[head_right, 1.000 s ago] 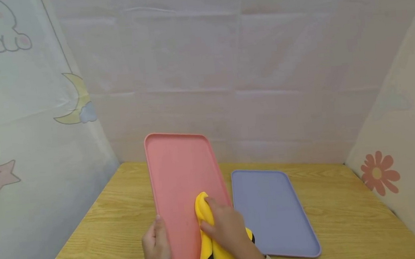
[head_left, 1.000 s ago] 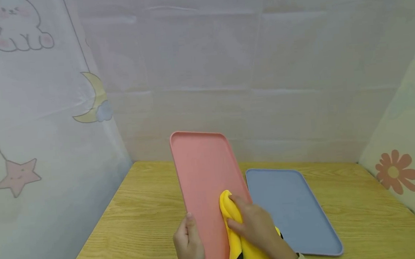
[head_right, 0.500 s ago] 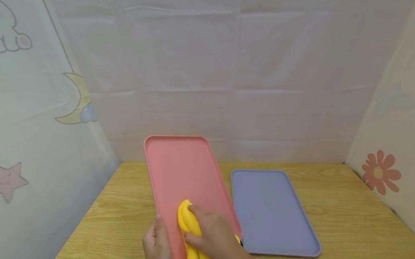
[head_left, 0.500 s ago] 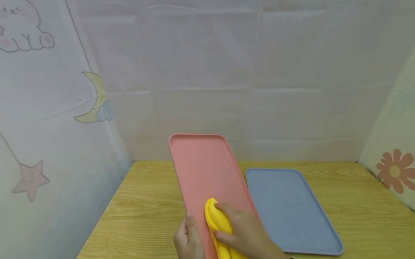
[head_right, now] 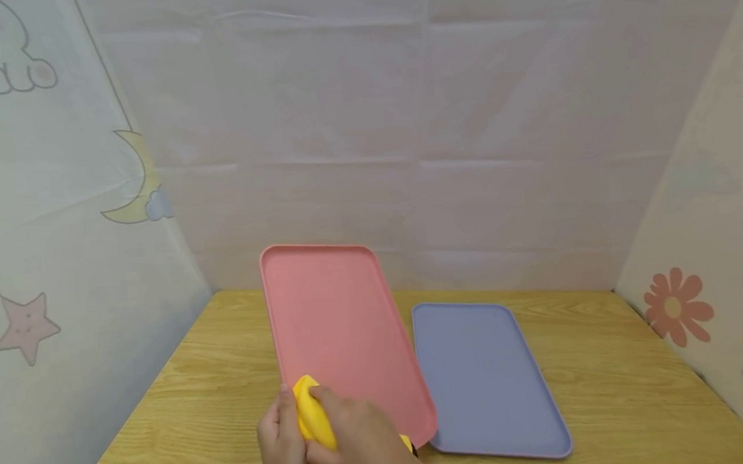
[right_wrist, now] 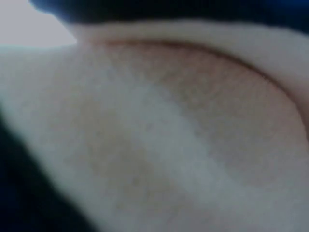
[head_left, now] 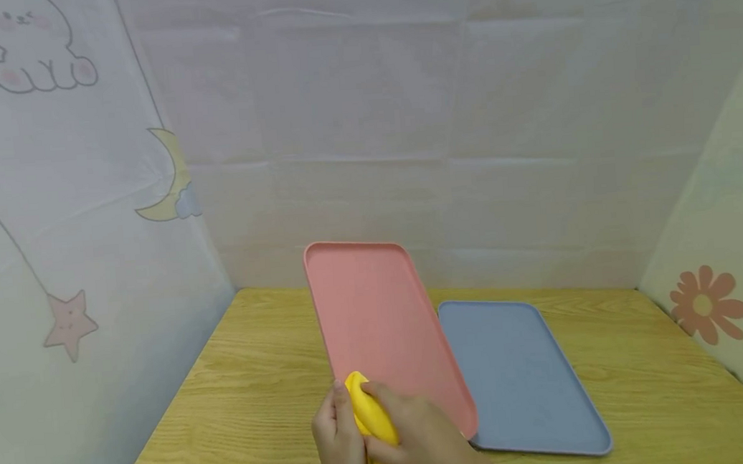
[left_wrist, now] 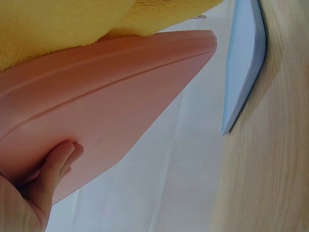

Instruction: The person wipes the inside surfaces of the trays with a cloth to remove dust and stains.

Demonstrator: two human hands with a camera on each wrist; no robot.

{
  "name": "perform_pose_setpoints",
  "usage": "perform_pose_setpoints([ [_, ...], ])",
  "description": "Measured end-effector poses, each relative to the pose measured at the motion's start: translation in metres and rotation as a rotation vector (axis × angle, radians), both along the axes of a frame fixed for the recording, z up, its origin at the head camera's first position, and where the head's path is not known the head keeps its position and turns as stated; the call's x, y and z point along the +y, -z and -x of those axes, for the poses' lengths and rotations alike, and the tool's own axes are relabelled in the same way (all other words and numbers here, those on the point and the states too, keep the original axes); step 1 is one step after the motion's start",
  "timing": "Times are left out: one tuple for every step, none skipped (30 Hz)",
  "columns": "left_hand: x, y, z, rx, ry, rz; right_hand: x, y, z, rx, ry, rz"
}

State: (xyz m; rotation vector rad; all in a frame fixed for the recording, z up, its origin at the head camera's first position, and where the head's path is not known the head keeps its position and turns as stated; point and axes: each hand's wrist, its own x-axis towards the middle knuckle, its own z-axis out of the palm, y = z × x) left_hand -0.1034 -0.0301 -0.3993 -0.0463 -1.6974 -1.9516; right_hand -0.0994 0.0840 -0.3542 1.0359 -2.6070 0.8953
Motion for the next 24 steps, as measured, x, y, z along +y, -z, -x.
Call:
perform_pose_setpoints([
  [0.0, 0.0, 0.0, 0.002, 0.002, -0.003, 0.0, 0.0, 0.0, -0.014, -0.009, 0.005],
  [0.0, 0.0, 0.0, 0.006, 0.002, -0.001, 0.0, 0.0, -0.001, -0.025, -0.014, 0.01],
  [0.0, 0.0, 0.0, 0.011, 0.003, 0.002, 0.001, 0.0, -0.001, -0.022, -0.016, 0.013],
  [0.0, -0.001, 0.0, 0.016, 0.004, 0.006, 0.001, 0.0, -0.001, -0.024, -0.019, 0.019],
  [0.0, -0.001, 0.0, 0.02, 0.005, 0.009, 0.002, 0.0, -0.001, -0.025, -0.021, 0.022],
  [0.0, -0.001, 0.0, 0.023, 0.005, 0.013, 0.002, 0.001, -0.001, -0.022, -0.021, 0.025],
  [0.001, -0.001, 0.0, 0.021, 0.009, 0.012, 0.003, 0.001, -0.001, -0.017, -0.021, 0.026],
  [0.001, -0.002, -0.001, 0.02, 0.012, 0.014, 0.003, 0.001, -0.001, -0.012, -0.02, 0.024],
  [0.001, -0.002, -0.001, 0.02, 0.013, 0.015, 0.003, 0.002, 0.0, -0.01, -0.02, 0.024],
  [0.001, -0.002, -0.001, 0.02, 0.012, 0.018, 0.004, 0.002, 0.0, 0.0, -0.017, 0.02],
  [0.001, -0.002, -0.001, 0.021, 0.01, 0.021, 0.004, 0.002, 0.0, 0.004, -0.014, 0.016],
  [0.001, -0.002, -0.001, 0.024, 0.01, 0.022, 0.005, 0.003, 0.0, 0.013, -0.011, 0.01],
  [0.001, -0.002, -0.001, 0.028, 0.007, 0.025, 0.005, 0.003, 0.0, 0.025, -0.006, 0.002],
  [0.001, -0.002, -0.001, 0.035, 0.003, 0.031, 0.006, 0.003, 0.0, 0.026, 0.0, -0.007],
  [0.001, -0.003, -0.001, 0.041, -0.001, 0.035, 0.006, 0.003, 0.0, 0.03, 0.006, -0.016],
  [0.001, -0.003, -0.001, 0.045, -0.002, 0.037, 0.007, 0.003, 0.0, 0.028, 0.013, -0.027],
  [0.001, -0.003, -0.001, 0.051, -0.005, 0.039, 0.007, 0.003, 0.0, 0.023, 0.022, -0.039],
  [0.001, -0.003, -0.001, 0.053, -0.006, 0.038, 0.008, 0.003, 0.0, 0.02, 0.03, -0.051],
  [0.001, -0.004, -0.001, 0.053, -0.006, 0.036, 0.008, 0.003, 0.0, 0.012, 0.035, -0.06],
  [0.001, -0.004, -0.002, 0.053, -0.004, 0.034, 0.009, 0.003, 0.0, 0.006, 0.039, -0.065],
  [0.001, -0.004, -0.002, 0.048, -0.002, 0.028, 0.01, 0.003, 0.0, 0.006, 0.047, -0.071],
  [0.001, -0.004, -0.002, 0.042, 0.004, 0.022, 0.01, 0.004, 0.0, 0.003, 0.052, -0.077],
  [0.0, -0.004, -0.003, 0.035, 0.01, 0.013, 0.011, 0.004, 0.0, 0.006, 0.058, -0.082],
  [0.0, -0.005, -0.003, 0.028, 0.014, 0.008, 0.012, 0.004, 0.001, 0.013, 0.063, -0.085],
])
